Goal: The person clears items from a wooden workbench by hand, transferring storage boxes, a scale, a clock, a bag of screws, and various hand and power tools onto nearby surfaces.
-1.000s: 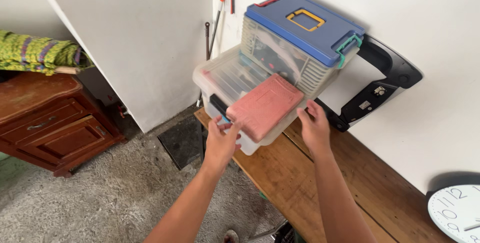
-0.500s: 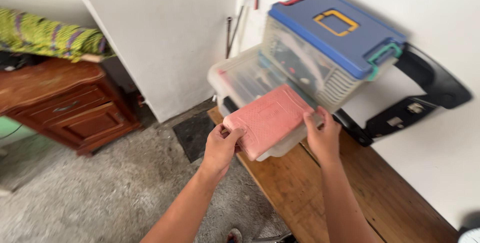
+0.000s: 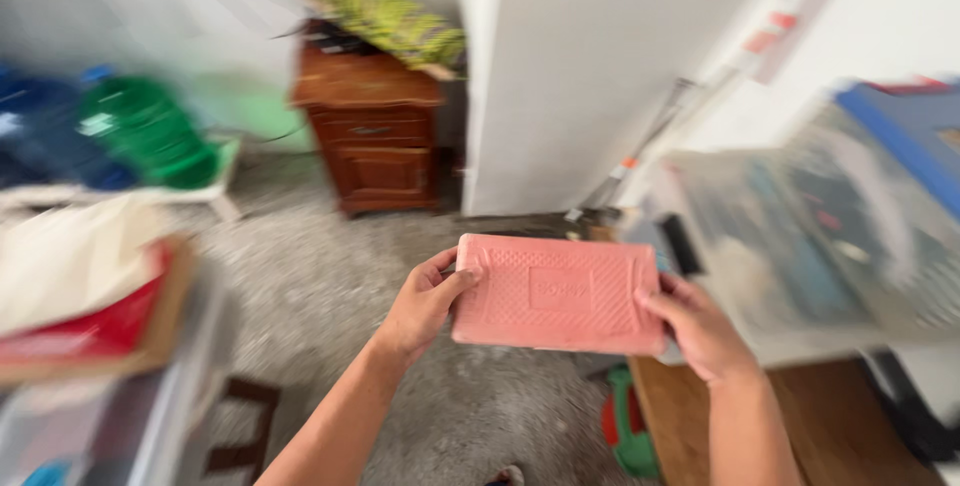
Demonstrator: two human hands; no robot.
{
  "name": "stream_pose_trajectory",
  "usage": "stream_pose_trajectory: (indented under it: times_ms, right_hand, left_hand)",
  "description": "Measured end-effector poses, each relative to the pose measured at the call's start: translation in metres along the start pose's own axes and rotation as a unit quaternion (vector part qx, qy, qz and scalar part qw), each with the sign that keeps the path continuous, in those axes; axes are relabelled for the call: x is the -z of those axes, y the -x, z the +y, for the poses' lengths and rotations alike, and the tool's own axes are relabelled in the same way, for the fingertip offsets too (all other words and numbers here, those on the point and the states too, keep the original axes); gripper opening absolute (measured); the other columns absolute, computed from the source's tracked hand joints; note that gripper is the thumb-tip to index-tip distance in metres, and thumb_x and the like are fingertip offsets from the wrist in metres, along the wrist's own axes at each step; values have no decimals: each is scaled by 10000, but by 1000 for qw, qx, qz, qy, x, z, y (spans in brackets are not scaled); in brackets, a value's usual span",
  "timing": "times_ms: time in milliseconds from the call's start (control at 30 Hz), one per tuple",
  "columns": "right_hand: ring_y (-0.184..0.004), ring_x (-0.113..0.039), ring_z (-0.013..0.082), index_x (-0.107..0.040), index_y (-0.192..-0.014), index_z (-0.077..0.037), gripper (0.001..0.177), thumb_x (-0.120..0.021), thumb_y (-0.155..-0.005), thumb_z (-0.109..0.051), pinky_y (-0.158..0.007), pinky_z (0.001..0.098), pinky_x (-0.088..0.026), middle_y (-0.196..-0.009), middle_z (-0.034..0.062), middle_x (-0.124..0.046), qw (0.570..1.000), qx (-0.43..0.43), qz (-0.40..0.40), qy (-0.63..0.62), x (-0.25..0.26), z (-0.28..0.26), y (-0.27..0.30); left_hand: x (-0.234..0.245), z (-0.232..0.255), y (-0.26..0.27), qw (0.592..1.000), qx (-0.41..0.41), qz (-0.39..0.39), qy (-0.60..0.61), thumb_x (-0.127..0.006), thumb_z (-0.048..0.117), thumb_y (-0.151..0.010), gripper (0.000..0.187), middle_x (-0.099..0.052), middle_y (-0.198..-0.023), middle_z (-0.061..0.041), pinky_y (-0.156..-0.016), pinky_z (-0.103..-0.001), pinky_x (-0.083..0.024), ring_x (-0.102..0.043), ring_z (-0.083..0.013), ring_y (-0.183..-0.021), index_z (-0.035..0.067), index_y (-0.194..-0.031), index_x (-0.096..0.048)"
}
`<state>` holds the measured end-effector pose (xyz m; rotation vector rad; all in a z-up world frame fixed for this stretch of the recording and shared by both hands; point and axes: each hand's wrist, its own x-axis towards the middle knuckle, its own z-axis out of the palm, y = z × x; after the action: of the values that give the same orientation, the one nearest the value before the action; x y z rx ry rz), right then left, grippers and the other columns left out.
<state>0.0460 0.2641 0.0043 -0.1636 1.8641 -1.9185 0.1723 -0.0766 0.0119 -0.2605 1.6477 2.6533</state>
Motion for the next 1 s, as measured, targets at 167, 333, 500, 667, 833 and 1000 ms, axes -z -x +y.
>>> stream_pose_trajectory:
  times_ms: [167,333,500,667,833,1000]
  right_hand:
    - [-1027,-696,198,-622,-1363,-59,555,-698,-853,-264,-890,365,-558,-1183,81,-729,986,-99,-109,74,-138,45,-14]
    - [-972,-725,220,-628,-1338,-39,538,-713,-855,-261,-770,403,-619,-1159,103,-733,954,-131,-248,105,-277,91,4]
    - [-978,-741,214,-627,-1301,-29,505,-715,-862,-262,-776,419,-656,-1170,100,-733,918,-169,-342,109,-396,125,30]
    - [-928,-755,259,-642,-1194,64,427,-699,-896,-235,-768,407,-666,-1116,168,-738,923,-157,-338,96,-495,158,44]
    - [-928,-736,236,-664,-1200,74,384,-700,-903,-166,-821,356,-637,-1100,153,-746,929,-126,-328,112,-553,174,33]
    - [-965,-724,194,-649,-1250,53,392,-680,-903,-127,-853,325,-616,-1119,143,-725,937,-99,-312,123,-577,166,29]
  left_hand:
    - [97,12,84,965,-21,247,-90,-636,299,-961,436,-779,-1072,-63,-834,-300,-568,-708,-111,-928,-6,-1266,-698]
    - [194,9,192,869,-30,403,-286,-688,283,-930,378,-774,-893,-85,-745,-296,-538,-663,-105,-828,8,-1185,-737]
    - [282,4,276,826,-14,490,-278,-718,297,-924,372,-749,-853,-102,-704,-321,-529,-607,-107,-771,22,-1174,-747]
    - [370,16,319,757,-30,573,-313,-769,321,-867,419,-758,-891,-76,-714,-297,-540,-704,-119,-768,31,-1169,-741]
    - [438,34,331,741,-49,572,-350,-779,324,-858,379,-736,-782,-86,-685,-324,-531,-648,-146,-698,62,-1131,-760]
    - [463,39,326,729,-5,540,-420,-762,307,-928,309,-601,-704,-141,-675,-376,-508,-545,-258,-650,23,-1049,-760]
